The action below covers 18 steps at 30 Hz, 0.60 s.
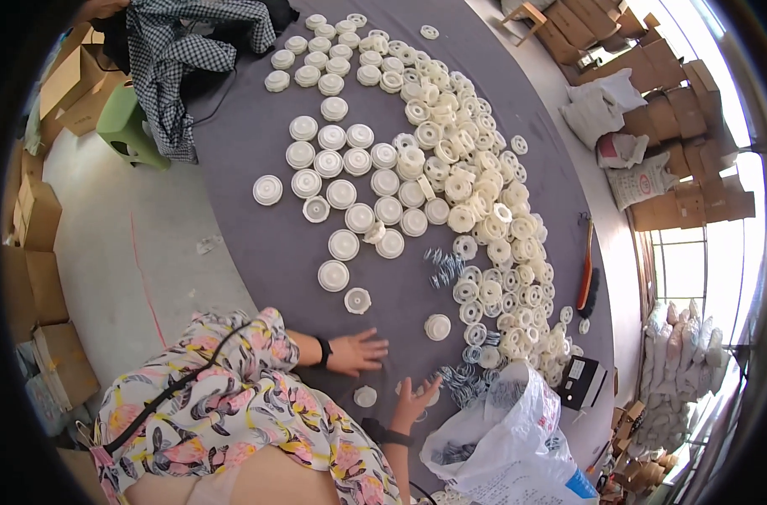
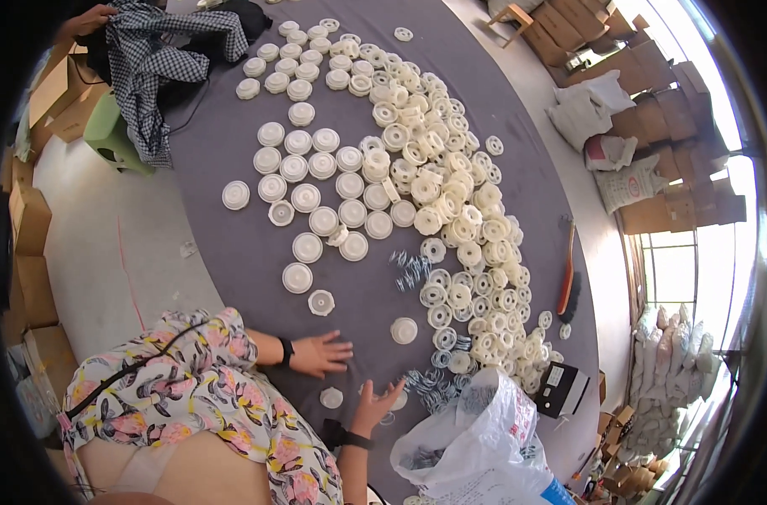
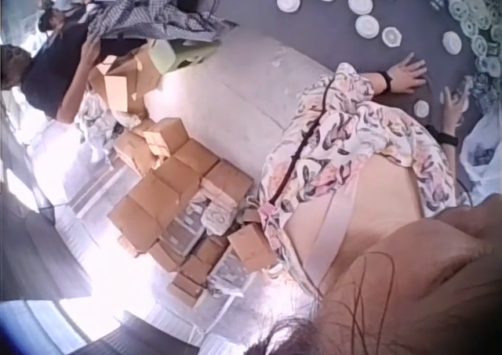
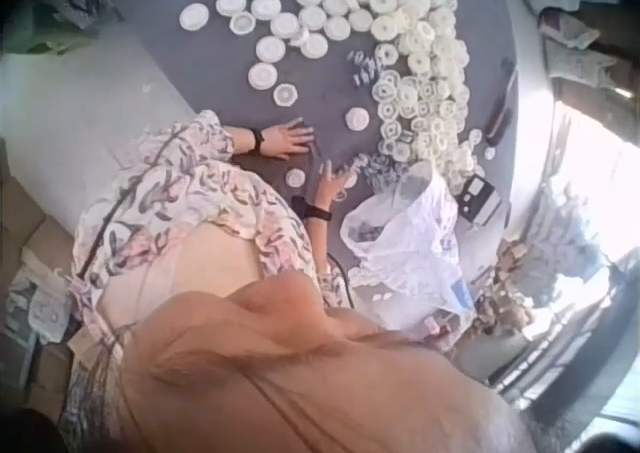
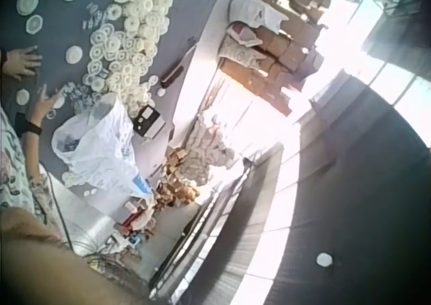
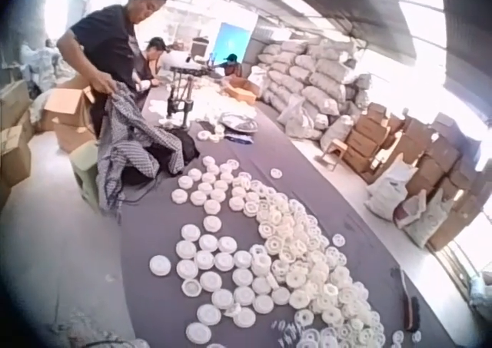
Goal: Assembling small white plastic discs or caps with metal springs or rings at a factory workstation.
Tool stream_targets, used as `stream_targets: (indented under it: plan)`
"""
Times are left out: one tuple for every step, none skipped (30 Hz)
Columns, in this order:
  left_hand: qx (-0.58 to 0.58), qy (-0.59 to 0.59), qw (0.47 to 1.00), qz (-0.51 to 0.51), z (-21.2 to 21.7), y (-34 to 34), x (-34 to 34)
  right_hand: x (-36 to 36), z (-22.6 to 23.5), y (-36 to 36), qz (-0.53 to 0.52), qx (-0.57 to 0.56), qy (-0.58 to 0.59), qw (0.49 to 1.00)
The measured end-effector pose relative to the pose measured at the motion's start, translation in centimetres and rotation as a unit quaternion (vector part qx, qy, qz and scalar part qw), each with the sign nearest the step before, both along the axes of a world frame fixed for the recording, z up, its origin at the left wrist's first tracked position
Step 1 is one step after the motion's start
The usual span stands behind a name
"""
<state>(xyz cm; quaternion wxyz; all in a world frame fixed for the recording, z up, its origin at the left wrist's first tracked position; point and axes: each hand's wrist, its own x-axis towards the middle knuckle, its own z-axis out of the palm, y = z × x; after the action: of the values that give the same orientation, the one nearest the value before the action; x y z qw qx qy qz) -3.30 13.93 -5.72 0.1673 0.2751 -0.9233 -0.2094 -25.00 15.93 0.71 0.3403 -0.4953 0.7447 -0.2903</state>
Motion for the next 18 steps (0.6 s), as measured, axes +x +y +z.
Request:
stream_targets:
  plan:
    - [-0.007,-0.010,1.000,0.027,0.1,-1.5,0.9,-1.0,-1.2,0.9,0.003,-0.012,0.022,1.000]
    - [-0.041,-0.027,0.998,0.044,0.1,-2.6,1.8,-1.8,-2.6,1.9,0.021,-0.027,0.044,0.998]
    - [-0.073,-0.047,0.994,0.066,0.1,-3.7,3.2,-1.2,-2.2,2.2,0.020,-0.027,0.041,0.999]
    - [-0.092,-0.086,0.988,0.090,0.2,-4.9,4.8,0.2,-0.7,2.2,0.022,0.014,0.015,1.000]
    - [-0.113,-0.123,0.980,0.113,0.4,-6.0,6.3,1.0,0.5,2.3,0.022,0.054,-0.010,0.998]
    - [-0.121,-0.139,0.972,0.144,0.4,-6.9,7.6,1.0,1.0,2.7,0.021,0.053,-0.012,0.998]
    - [-0.130,-0.156,0.963,0.176,0.3,-7.7,8.9,0.7,1.3,3.1,0.068,0.120,0.069,0.988]
    - [-0.134,-0.171,0.957,0.190,-0.1,-8.4,10.2,0.2,1.3,3.5,0.115,0.186,0.149,0.964]
    - [-0.140,-0.185,0.951,0.204,-0.4,-9.3,11.1,-0.8,0.6,4.3,0.115,0.184,0.150,0.965]
    - [-0.099,-0.202,0.952,0.207,0.0,-10.0,12.0,-1.9,-0.6,5.1,0.127,0.291,0.088,0.944]
    - [-0.100,-0.200,0.952,0.207,0.5,-10.4,12.6,-2.5,-1.8,5.6,0.138,0.393,0.024,0.909]
    - [-0.096,-0.174,0.960,0.199,1.0,-10.8,13.2,-2.1,-2.9,5.9,0.137,0.392,0.024,0.910]
    - [-0.091,-0.149,0.965,0.193,1.5,-10.9,13.7,-1.0,-3.6,6.4,0.084,0.367,-0.064,0.924]
    - [-0.075,-0.100,0.972,0.199,1.9,-11.1,13.9,-0.6,-4.1,6.4,0.030,0.338,-0.152,0.928]
    - [-0.073,-0.102,0.971,0.202,2.5,-11.3,14.1,0.2,-4.2,5.3,0.034,0.340,-0.152,0.927]
    - [-0.042,-0.045,0.963,0.261,3.3,-11.6,14.1,1.6,-4.1,3.3,0.020,0.347,-0.218,0.912]
    - [-0.010,0.013,0.949,0.315,3.7,-12.1,13.8,3.2,-3.9,1.5,0.002,0.351,-0.284,0.892]
    - [-0.008,0.013,0.949,0.315,3.9,-12.8,13.5,4.8,-3.7,-0.1,-0.009,0.313,-0.311,0.897]
